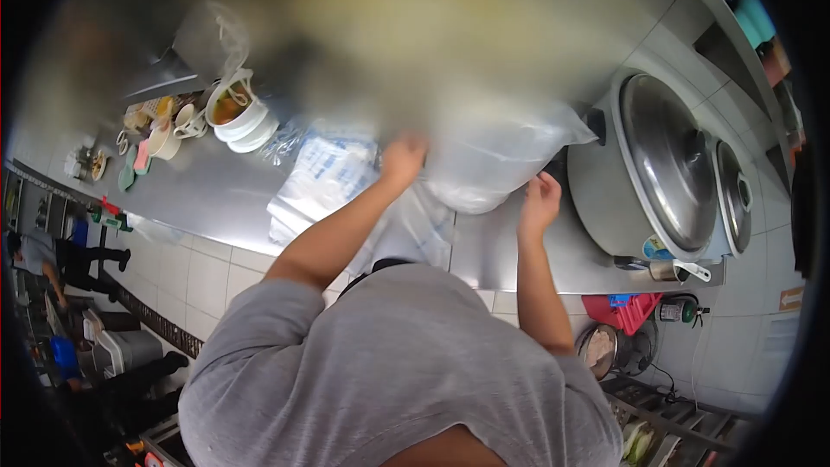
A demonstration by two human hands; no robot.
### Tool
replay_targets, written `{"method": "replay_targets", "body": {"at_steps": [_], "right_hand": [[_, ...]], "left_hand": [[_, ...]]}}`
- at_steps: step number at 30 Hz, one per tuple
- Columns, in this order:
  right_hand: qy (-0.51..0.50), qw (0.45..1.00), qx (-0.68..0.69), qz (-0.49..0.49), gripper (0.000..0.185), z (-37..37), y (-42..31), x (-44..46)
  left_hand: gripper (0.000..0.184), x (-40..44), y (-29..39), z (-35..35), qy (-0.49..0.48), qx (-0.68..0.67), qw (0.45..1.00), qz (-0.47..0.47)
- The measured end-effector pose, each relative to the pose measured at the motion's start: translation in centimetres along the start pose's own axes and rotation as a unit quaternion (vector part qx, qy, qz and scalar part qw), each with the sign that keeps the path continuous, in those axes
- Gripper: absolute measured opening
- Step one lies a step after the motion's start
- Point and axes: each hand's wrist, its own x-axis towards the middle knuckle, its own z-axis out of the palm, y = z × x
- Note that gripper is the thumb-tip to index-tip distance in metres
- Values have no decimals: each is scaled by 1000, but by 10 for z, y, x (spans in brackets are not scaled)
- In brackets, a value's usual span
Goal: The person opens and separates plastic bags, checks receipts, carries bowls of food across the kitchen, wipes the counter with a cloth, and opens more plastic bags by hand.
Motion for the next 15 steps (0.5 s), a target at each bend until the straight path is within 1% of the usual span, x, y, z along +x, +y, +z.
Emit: {"method": "replay_targets", "body": {"at_steps": [1, 2, 3, 4, 5, 6, 7, 8, 9, 10, 12, 13, 14, 15], "right_hand": [[2, 995, 85, -51, 29, -3, -52, -19], [-71, 988, 102, -91, 33, 1, -95, -38], [-140, 976, 114, -119, 37, 3, -134, -64], [-202, 960, 60, -182, 33, 11, -178, -84], [-263, 933, 7, -245, 29, 20, -203, -88], [-253, 938, 7, -239, 29, 20, -200, -83], [-337, 927, 11, -163, 24, 18, -196, -77], [-419, 904, 18, -87, 19, 15, -194, -70], [-386, 916, 43, -99, 11, 13, -198, -63], [-385, 916, 45, -103, 11, 9, -206, -59], [-421, 897, 10, -134, 11, -1, -222, -56], [-423, 896, 13, -133, 11, -3, -227, -58], [-399, 906, -3, -143, 9, -5, -232, -60], [-376, 914, -19, -154, 8, -6, -234, -60]], "left_hand": [[22, -10, 24, -22, -40, -106, 993, 16], [17, -26, 52, -46, -86, -205, 975, 28], [16, -45, 84, -64, -156, -284, 945, 51], [19, -63, 111, -79, -227, -361, 902, 66], [19, -75, 130, -91, -241, -354, 902, 57], [23, -81, 148, -99, -260, -373, 883, 112], [27, -85, 161, -104, -276, -394, 861, 166], [27, -86, 170, -110, -281, -392, 860, 167], [31, -84, 176, -119, -275, -317, 897, 138], [35, -83, 179, -125, -263, -239, 928, 109], [32, -84, 175, -127, -272, -251, 924, 93], [28, -87, 178, -127, -266, -253, 926, 88], [24, -89, 180, -127, -260, -257, 927, 83], [24, -89, 183, -125, -257, -256, 928, 83]]}}
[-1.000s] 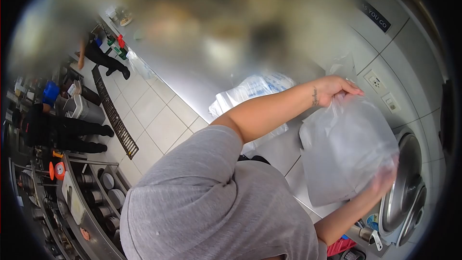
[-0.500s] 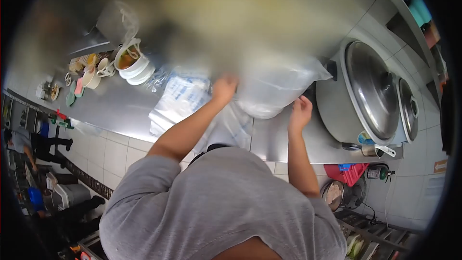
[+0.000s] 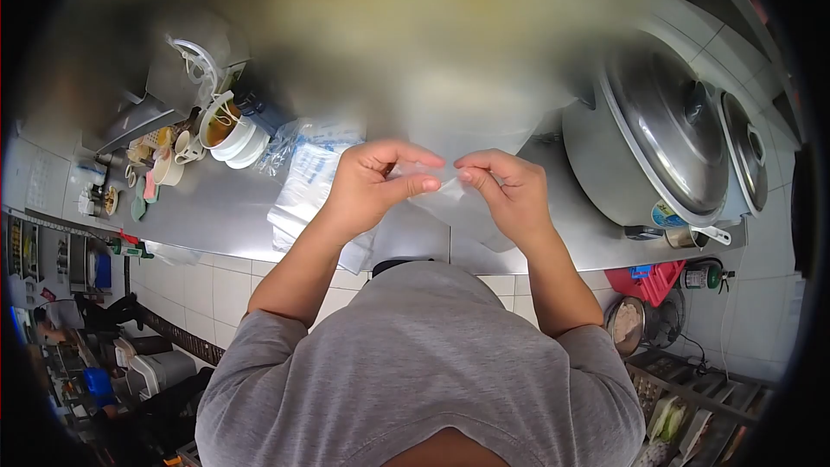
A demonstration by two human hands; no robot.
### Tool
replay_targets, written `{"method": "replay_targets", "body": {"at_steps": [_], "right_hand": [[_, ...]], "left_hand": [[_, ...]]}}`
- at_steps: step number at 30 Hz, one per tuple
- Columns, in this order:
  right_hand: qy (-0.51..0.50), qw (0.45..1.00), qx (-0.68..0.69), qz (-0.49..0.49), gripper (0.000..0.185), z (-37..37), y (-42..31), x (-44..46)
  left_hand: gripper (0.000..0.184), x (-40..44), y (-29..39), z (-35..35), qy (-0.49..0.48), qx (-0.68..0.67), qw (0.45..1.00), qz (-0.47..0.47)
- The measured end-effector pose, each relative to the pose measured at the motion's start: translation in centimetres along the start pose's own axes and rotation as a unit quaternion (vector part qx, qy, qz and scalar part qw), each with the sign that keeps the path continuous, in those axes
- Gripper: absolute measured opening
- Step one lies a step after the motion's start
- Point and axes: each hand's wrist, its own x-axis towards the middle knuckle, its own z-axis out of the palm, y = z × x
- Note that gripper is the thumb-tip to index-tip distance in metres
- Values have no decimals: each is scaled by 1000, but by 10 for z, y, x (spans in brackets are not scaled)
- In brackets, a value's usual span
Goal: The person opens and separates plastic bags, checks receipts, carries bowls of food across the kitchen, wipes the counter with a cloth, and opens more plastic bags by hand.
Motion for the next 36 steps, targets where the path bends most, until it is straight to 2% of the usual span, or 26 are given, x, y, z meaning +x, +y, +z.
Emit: {"method": "replay_targets", "body": {"at_steps": [1, 3, 5, 7, 8, 9, 10, 12, 13, 15, 16, 17, 18, 19, 20, 21, 23, 24, 25, 27, 28, 29, 31, 32, 34, 36], "right_hand": [[-3, 1000, 1, -1, 8, -3, 3, 2], [59, 971, -108, -206, 9, -12, 11, 10], [54, 966, -117, -224, 10, -22, 18, 16], [52, 961, -125, -240, 11, -28, 20, 17], [43, 990, -75, -113, 13, -30, 17, 13], [30, 999, -23, 17, 16, -33, 14, 11], [25, 999, -20, 16, 16, -34, 9, 11], [218, 927, -104, -286, 19, -36, 0, 16], [212, 929, -97, -287, 19, -35, -2, 15], [28, 961, -91, -259, 21, -35, -3, 11], [22, 962, -83, -260, 21, -35, 8, 11], [-101, 986, -15, -134, 23, -34, 25, 10], [-223, 973, 51, -7, 26, -34, 35, 12], [-233, 971, 56, -11, 26, -35, 38, 13], [-219, 972, 82, -13, 25, -35, 39, 13], [-204, 973, 110, -12, 25, -34, 40, 13], [-202, 970, 137, -14, 18, -37, 31, 13], [-192, 969, 157, -13, 12, -40, 26, 12], [-198, 967, 160, -12, 12, -43, 24, 12], [-184, 968, 171, 17, 8, -51, 22, 15], [-182, 968, 171, 15, 8, -54, 24, 17], [-228, 966, 122, 4, 12, -57, 27, 17], [-270, 960, 70, -7, 16, -61, 31, 15], [-228, 970, 72, -37, 16, -63, 32, 14], [-183, 978, 73, -69, 16, -65, 31, 16], [-100, 972, 205, -65, 14, -64, 29, 17]], "left_hand": [[21, 1, 1, 3, 3, 16, 1000, -9], [18, 4, 0, 9, 12, 33, 999, -19], [14, 8, -4, 8, -66, 98, 982, -146], [14, 12, -18, 6, -58, 95, 989, -93], [14, 12, -23, 7, -53, 90, 994, -38], [14, 12, -20, 12, -49, 91, 994, -41], [15, 13, -16, 17, -15, 26, 997, -70], [17, 16, -13, 24, 30, -37, 994, -96], [18, 15, -14, 27, 50, -57, 993, -85], [20, 13, -14, 28, 80, -73, 991, -77], [25, 10, -12, 25, 75, -76, 990, -96], [32, 7, -11, 25, 71, -80, 988, -114], [32, 5, -11, 28, 81, -78, 987, -115], [43, 3, -11, 33, 160, 94, 982, -25], [54, 1, -11, 38, 232, 264, 934, 64], [54, -3, -9, 43, 241, 268, 931, 58], [73, -8, 2, 55, 153, 372, 904, 147], [62, -10, 8, 61, 95, 388, 909, 119], [62, -14, 6, 61, 100, 389, 909, 114], [44, -17, -2, 57, 98, 196, 973, -69], [31, -17, -6, 57, 116, 177, 977, -13], [31, -14, -6, 60, 114, 177, 977, -11], [29, -7, 0, 72, 122, 3, 987, 101], [29, -6, 0, 74, 121, 3, 987, 104], [30, -7, 2, 77, 117, -21, 993, 17], [34, -8, 8, 82, 116, 6, 993, 12]]}}
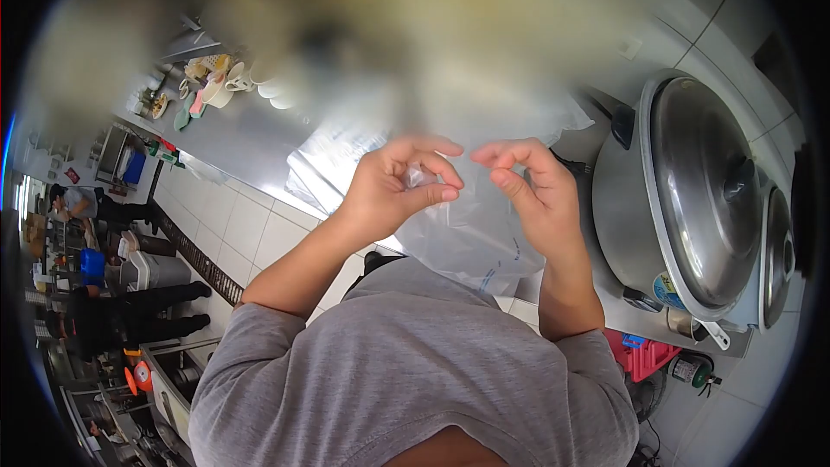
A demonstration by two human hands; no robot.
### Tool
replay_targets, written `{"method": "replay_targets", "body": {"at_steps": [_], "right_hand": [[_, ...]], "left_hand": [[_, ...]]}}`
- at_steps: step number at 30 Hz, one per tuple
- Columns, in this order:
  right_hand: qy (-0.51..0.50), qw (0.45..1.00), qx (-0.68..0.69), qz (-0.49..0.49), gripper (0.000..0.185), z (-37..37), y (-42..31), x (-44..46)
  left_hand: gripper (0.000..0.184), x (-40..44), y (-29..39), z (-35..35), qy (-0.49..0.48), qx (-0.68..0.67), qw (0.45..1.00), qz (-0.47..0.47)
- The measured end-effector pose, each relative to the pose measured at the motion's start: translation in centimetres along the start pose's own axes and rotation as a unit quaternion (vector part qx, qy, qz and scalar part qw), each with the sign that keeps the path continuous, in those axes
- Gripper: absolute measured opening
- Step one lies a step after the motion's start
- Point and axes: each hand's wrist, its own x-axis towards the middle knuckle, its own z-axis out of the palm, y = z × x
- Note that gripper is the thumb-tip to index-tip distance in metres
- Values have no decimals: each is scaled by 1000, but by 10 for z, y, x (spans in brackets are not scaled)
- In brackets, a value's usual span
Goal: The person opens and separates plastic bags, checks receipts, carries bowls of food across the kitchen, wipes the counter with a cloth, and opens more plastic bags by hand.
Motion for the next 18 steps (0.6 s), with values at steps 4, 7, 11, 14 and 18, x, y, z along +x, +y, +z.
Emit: {"method": "replay_targets", "body": {"at_steps": [4, 7, 11, 14, 18], "right_hand": [[-87, 992, 33, 83, 15, 5, 1, -4], [-113, 978, 72, 160, 14, -8, 10, -5], [-42, 995, -70, 60, 10, -3, -9, -8], [-107, 963, -247, 29, 7, -2, -8, -9], [-57, 998, 0, 10, 10, 1, 2, -18]], "left_hand": [[48, 8, -4, 0, -63, 19, 987, 146], [51, 7, -4, -8, -62, 98, 988, 102], [53, 4, -7, 1, -13, -12, 999, -45], [52, 2, -5, 1, -7, 1, 999, -52], [23, 4, -17, -9, -105, 74, 985, -118]]}}
